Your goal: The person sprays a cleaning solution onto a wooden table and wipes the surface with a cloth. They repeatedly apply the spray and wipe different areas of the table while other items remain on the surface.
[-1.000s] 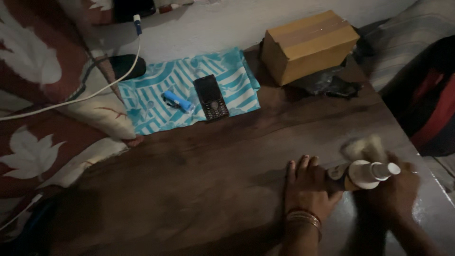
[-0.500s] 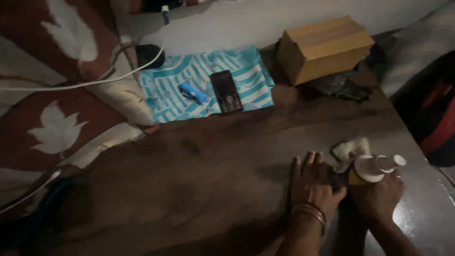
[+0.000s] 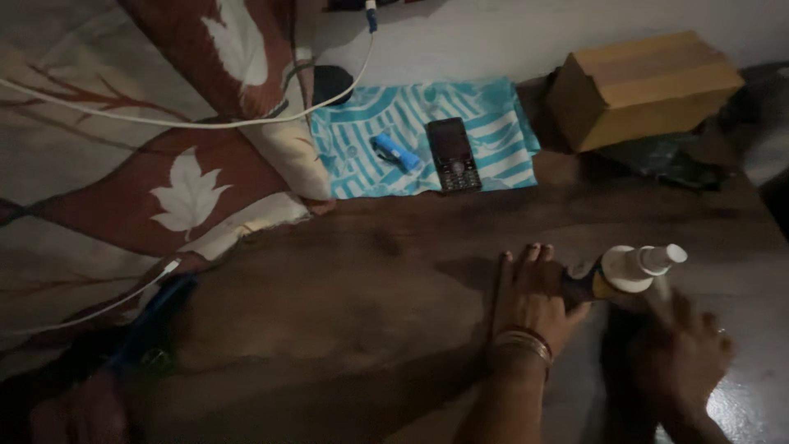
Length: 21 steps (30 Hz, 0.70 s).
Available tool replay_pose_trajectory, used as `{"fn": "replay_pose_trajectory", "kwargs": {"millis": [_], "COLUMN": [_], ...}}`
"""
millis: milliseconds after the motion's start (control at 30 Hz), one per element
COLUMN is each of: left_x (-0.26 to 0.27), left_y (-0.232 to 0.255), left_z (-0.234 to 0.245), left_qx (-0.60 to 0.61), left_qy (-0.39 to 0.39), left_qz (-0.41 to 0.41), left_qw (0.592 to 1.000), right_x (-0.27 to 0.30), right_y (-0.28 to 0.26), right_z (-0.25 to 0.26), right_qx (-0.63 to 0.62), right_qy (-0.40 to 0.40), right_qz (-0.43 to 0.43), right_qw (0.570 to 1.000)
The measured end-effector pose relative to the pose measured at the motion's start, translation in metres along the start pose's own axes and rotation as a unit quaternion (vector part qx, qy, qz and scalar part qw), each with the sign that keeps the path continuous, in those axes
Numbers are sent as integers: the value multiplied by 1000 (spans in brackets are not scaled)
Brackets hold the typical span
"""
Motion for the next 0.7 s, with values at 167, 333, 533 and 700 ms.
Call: {"fn": "replay_pose_trajectory", "kwargs": {"millis": [167,333,533,700], "left_x": [0,-1,-6,-6], "left_y": [-1,2,-2,-1], "left_z": [-2,1,-5,-2], "left_qx": [4,-12,-13,3], "left_qy": [3,5,-65,-54], "left_qz": [18,9,30,31], "left_qw": [1000,1000,997,998], "right_x": [-38,-19,2,-37], "right_y": [39,3,22,47], "right_z": [-39,-36,-23,-24], "right_qx": [69,23,100,101], "right_qy": [-1,44,2,32], "right_qz": [-60,17,-21,-41], "right_qw": [996,999,995,994]}}
Point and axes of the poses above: each hand's wrist, its own x-axis away from the middle knuckle, its own z-axis out of the back of the hand, y = z × x, the point moved 9 cm from there along -x, towards the middle knuckle, and after that the axes turned 3 degrees about z, right-handed, at the moved point
